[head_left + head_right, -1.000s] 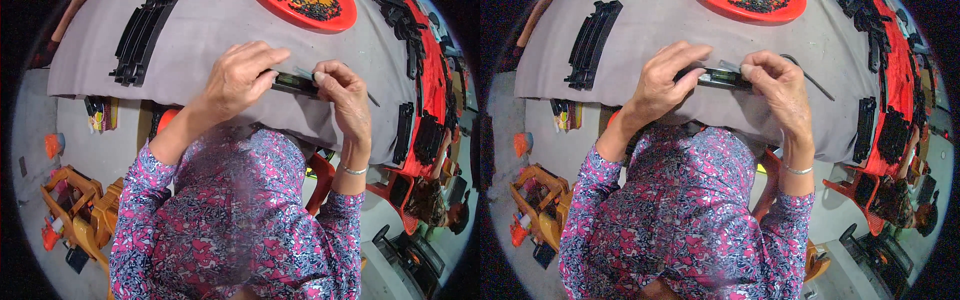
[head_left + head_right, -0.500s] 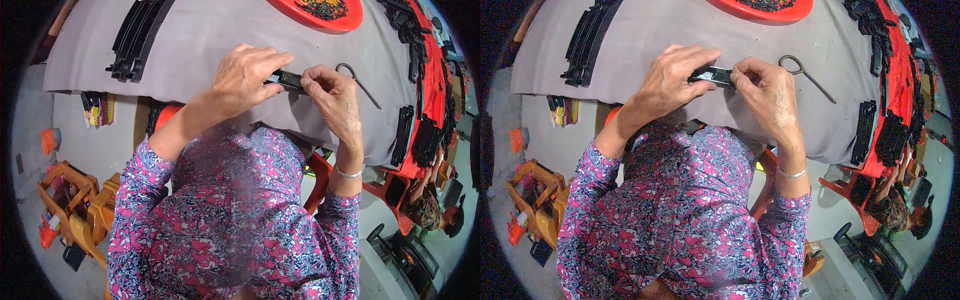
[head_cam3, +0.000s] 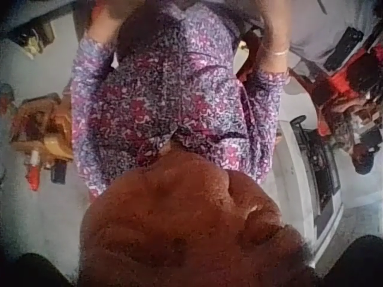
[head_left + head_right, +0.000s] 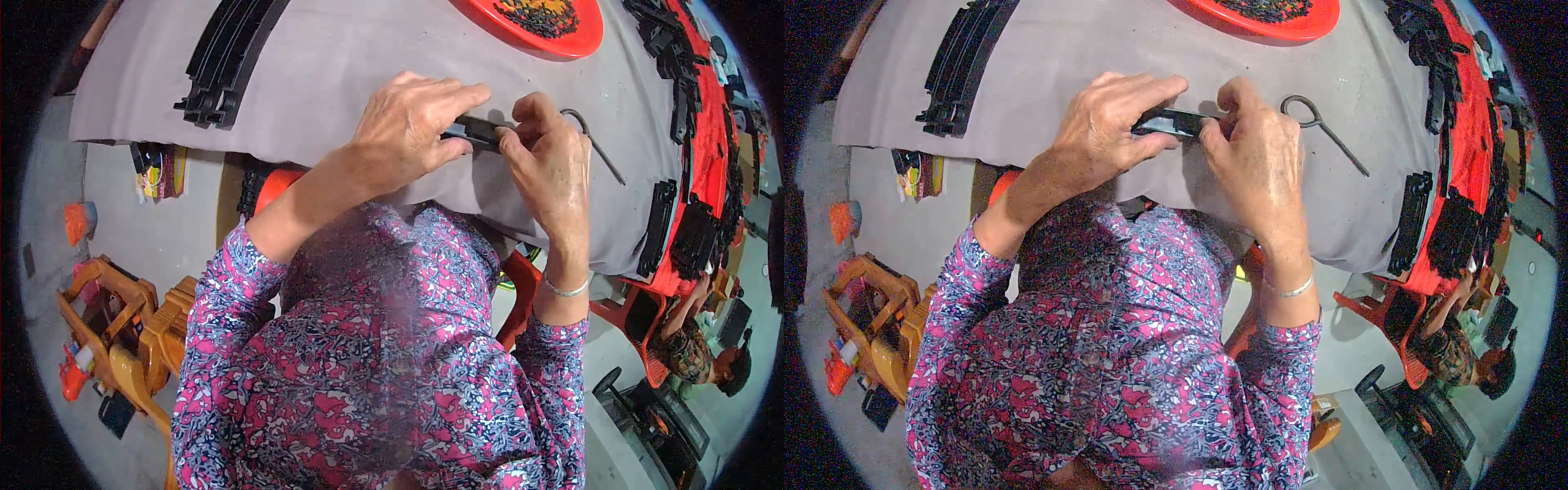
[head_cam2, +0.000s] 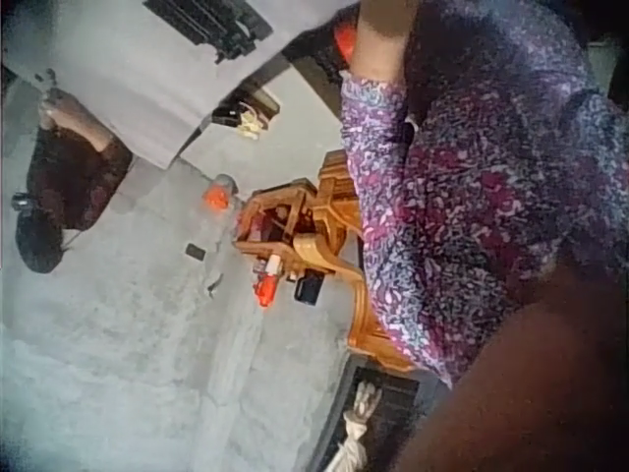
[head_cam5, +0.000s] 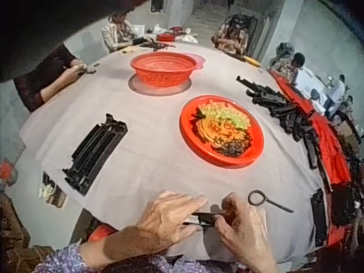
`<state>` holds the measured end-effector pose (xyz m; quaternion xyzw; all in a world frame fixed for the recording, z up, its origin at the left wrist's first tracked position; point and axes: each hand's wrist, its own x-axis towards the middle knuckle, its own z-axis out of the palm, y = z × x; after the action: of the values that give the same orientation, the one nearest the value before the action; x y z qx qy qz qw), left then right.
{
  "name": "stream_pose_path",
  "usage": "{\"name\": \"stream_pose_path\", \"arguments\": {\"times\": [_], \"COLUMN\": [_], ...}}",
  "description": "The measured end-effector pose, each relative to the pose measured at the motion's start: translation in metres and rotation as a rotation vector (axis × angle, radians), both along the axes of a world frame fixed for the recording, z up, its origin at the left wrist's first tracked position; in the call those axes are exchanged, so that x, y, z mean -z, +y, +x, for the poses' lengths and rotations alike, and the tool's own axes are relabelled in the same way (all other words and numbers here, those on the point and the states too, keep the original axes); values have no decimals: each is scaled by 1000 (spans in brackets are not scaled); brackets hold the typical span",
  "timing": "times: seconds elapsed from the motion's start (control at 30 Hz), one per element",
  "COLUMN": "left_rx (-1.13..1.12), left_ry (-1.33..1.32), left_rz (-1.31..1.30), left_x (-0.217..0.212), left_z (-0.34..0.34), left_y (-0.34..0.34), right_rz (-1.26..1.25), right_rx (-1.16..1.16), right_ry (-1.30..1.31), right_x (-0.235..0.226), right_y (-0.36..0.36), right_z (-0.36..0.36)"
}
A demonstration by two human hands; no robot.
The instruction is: The person assembles small parts into plastic housings by hand, using a metal probe tool to manipulate the small parts from a tray into the housings.
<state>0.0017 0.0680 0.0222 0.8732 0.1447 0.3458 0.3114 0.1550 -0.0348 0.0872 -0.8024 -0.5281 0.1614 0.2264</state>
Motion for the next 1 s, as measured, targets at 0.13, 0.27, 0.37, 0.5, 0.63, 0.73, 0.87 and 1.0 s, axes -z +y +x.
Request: {"name": "stream_pose_path", "arguments": {"times": [0.13, 0.27, 0.37, 0.5, 0.63, 0.73, 0.87, 1.0], "left_rx": [36, 30, 105, 77, 56, 13, 17, -4], "left_ry": [66, 15, 37, 51, 88, 105, 94, 124], "left_rz": [-19, 21, 56, 197, 218, 234, 240, 228], "left_x": [-1, 0, 0, 2, 4, 3, 4, 3], "left_z": [-3, -4, -6, -3, -4, -5, -5, -4], "left_y": [1, 1, 2, -1, -3, -8, -10, -13], "right_rz": [-72, -87, -48, -10, -7, 79, 133, 200], "right_rx": [42, 22, 45, 127, 218, 273, 317, 330], "right_ry": [-112, -186, -184, -198, -187, -12, 87, 110], "right_x": [-3, -3, 2, 5, 5, 6, 19, 21], "right_y": [0, 0, -2, -3, -4, -11, -22, -22], "right_z": [0, -3, -3, -6, -9, -10, -1, -5]}}
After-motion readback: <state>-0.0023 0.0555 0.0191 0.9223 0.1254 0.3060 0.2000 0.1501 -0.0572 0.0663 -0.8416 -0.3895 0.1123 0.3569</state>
